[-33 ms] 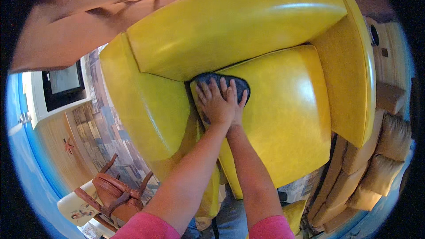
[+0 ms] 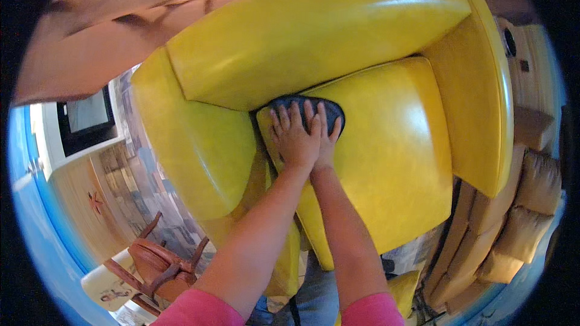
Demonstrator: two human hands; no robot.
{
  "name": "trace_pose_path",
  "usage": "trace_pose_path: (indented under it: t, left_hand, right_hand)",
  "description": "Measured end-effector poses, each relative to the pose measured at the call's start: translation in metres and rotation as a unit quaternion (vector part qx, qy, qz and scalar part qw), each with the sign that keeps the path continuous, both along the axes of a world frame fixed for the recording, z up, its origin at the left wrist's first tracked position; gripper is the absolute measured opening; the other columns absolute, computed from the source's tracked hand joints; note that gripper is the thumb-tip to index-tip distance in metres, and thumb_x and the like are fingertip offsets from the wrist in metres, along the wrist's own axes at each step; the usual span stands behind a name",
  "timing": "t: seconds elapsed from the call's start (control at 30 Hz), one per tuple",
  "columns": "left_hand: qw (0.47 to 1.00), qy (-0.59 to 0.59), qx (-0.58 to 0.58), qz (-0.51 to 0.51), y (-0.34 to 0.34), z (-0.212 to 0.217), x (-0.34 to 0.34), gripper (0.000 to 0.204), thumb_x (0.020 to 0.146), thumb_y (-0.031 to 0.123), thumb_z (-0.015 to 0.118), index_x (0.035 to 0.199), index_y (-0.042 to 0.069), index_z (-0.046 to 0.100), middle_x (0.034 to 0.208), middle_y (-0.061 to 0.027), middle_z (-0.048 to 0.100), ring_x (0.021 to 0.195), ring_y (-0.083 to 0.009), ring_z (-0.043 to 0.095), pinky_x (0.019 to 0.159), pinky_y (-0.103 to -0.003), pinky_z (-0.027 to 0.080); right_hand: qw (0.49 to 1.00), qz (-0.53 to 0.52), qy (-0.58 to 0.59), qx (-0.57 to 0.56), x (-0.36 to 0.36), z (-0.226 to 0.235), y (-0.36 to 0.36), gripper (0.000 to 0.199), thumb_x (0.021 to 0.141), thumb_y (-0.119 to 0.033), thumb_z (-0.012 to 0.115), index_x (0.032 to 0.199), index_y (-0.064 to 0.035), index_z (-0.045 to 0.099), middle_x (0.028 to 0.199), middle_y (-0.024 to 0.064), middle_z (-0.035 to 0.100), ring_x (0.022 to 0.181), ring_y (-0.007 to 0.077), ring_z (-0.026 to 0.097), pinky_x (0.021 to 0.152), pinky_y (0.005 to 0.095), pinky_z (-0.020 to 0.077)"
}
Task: The person wipes a yellow armchair with a dark cloth, cleaning the seat, backrest, and armrests. They lift the seat cushion to wipe the underside and continue cleaning the chair's surfaces.
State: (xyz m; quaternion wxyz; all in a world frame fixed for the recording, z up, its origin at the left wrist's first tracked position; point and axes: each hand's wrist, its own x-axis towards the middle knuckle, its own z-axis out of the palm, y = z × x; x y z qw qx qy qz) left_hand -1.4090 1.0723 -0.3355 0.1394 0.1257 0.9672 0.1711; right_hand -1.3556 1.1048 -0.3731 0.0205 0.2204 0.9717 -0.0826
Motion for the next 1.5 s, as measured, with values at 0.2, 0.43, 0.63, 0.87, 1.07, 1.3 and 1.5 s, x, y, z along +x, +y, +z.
trace_pose_path:
  t: [0.2, 0.43, 0.63, 0.87, 1.07, 1.3, 1.5]
  left_hand:
    - [0.991, 0.015, 0.067, -0.118, 0.033, -0.001, -0.002, 0.059, 0.093, 0.047, 0.051, 0.143, 0.014, 0.048, 0.148, -0.0216, 0.042, 0.143, -0.0396, 0.03, 0.116, -0.06, 0.015]
    - [0.989, 0.021, 0.029, -0.143, -0.011, 0.015, 0.087, 0.062, 0.092, 0.045, 0.052, 0.146, 0.015, 0.044, 0.153, -0.0235, 0.033, 0.143, -0.0434, 0.026, 0.115, -0.063, 0.014]
    - [0.99, -0.014, 0.023, -0.139, -0.038, 0.016, 0.139, 0.067, 0.09, 0.047, 0.056, 0.148, 0.017, 0.043, 0.156, -0.0234, 0.029, 0.145, -0.0432, 0.022, 0.115, -0.063, 0.012]
    - [0.977, -0.001, 0.06, -0.203, 0.01, 0.021, 0.07, 0.072, 0.091, 0.048, 0.056, 0.149, 0.01, 0.039, 0.158, -0.0211, 0.025, 0.147, -0.0401, 0.021, 0.115, -0.063, 0.01]
    - [0.97, -0.063, -0.008, -0.236, -0.011, 0.028, 0.117, 0.075, 0.092, 0.048, 0.053, 0.149, 0.002, 0.035, 0.158, -0.0242, 0.022, 0.147, -0.0425, 0.018, 0.117, -0.06, 0.008]
    - [0.963, -0.109, 0.0, -0.247, -0.075, 0.031, 0.223, 0.076, 0.092, 0.049, 0.053, 0.148, 0.001, 0.036, 0.157, -0.0255, 0.023, 0.147, -0.0438, 0.016, 0.116, -0.062, 0.007]
    - [0.937, -0.084, 0.003, -0.338, -0.007, 0.038, 0.196, 0.067, 0.094, 0.049, 0.052, 0.148, 0.01, 0.042, 0.158, -0.0179, 0.029, 0.146, -0.0366, 0.024, 0.114, -0.064, 0.012]
  right_hand:
    - [0.999, 0.003, 0.03, -0.034, 0.005, 0.026, 0.077, 0.054, 0.091, -0.041, 0.05, 0.144, -0.0312, 0.047, 0.161, 0.0037, 0.025, 0.15, 0.0298, 0.016, 0.112, 0.0681, 0.0057]
    - [0.998, 0.015, 0.0, -0.057, 0.091, 0.037, 0.039, 0.054, 0.093, -0.038, 0.046, 0.146, -0.0304, 0.045, 0.161, 0.0061, 0.025, 0.147, 0.0351, 0.022, 0.111, 0.0698, 0.0087]
    - [0.994, 0.01, -0.03, -0.105, 0.145, 0.041, 0.014, 0.052, 0.095, -0.037, 0.045, 0.146, -0.0346, 0.045, 0.16, 0.0049, 0.026, 0.147, 0.0333, 0.022, 0.112, 0.0685, 0.0087]
    - [0.987, -0.071, 0.078, -0.119, 0.082, 0.044, 0.07, 0.056, 0.093, -0.033, 0.046, 0.147, -0.0185, 0.045, 0.158, 0.0077, 0.033, 0.147, 0.0286, 0.026, 0.118, 0.0563, 0.0115]
    - [0.993, -0.056, 0.013, -0.102, 0.144, 0.046, 0.042, 0.054, 0.093, -0.032, 0.046, 0.145, -0.0163, 0.046, 0.157, 0.0093, 0.034, 0.146, 0.0307, 0.026, 0.117, 0.0571, 0.0105]
    - [0.986, -0.079, -0.032, -0.146, 0.255, 0.053, -0.02, 0.049, 0.094, -0.034, 0.048, 0.143, -0.0287, 0.05, 0.156, 0.0053, 0.037, 0.146, 0.0297, 0.027, 0.115, 0.0611, 0.0123]
    - [0.984, -0.14, 0.007, -0.106, 0.243, 0.059, 0.049, 0.052, 0.088, -0.04, 0.053, 0.139, -0.0307, 0.054, 0.158, 0.0101, 0.033, 0.146, 0.0364, 0.024, 0.116, 0.0613, 0.0076]
